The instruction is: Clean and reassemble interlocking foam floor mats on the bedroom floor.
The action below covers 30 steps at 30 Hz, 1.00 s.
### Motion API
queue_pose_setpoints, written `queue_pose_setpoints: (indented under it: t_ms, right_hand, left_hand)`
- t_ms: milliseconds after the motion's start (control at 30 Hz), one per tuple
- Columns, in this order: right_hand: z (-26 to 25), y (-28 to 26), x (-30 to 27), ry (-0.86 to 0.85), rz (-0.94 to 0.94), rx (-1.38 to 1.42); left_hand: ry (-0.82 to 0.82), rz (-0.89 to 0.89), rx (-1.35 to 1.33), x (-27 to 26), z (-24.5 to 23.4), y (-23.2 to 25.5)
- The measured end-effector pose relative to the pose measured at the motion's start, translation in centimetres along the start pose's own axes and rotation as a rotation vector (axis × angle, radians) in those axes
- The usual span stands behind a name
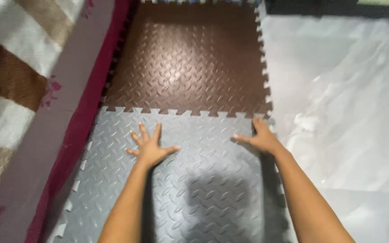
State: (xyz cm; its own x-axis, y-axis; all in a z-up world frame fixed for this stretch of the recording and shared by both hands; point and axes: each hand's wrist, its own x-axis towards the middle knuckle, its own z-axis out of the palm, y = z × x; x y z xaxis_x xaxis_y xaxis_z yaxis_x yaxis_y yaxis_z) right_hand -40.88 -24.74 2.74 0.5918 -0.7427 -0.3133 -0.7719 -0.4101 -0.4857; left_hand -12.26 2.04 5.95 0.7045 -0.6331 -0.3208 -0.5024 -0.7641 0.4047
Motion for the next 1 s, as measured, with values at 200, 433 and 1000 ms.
queue_pose_setpoints:
  t_ms: [200, 433, 1000]
  right_hand:
    - [2.7, 0.6, -16.1, 0.019, 0.23, -0.262]
    - [9.4, 4.6, -16.2, 0.471, 0.127, -0.041]
    - [10.4, 0.0, -14.7, 0.35, 0.018, -0.147]
  left_hand:
    - [0.267, 0.332, -0.118, 3.6, 7.0, -11.3]
    - [-0.032, -0.078, 0.266, -13.8, -4.1, -8.3]
    - [-0.096, -0.287, 0.087, -11.6, -3.5, -16.7]
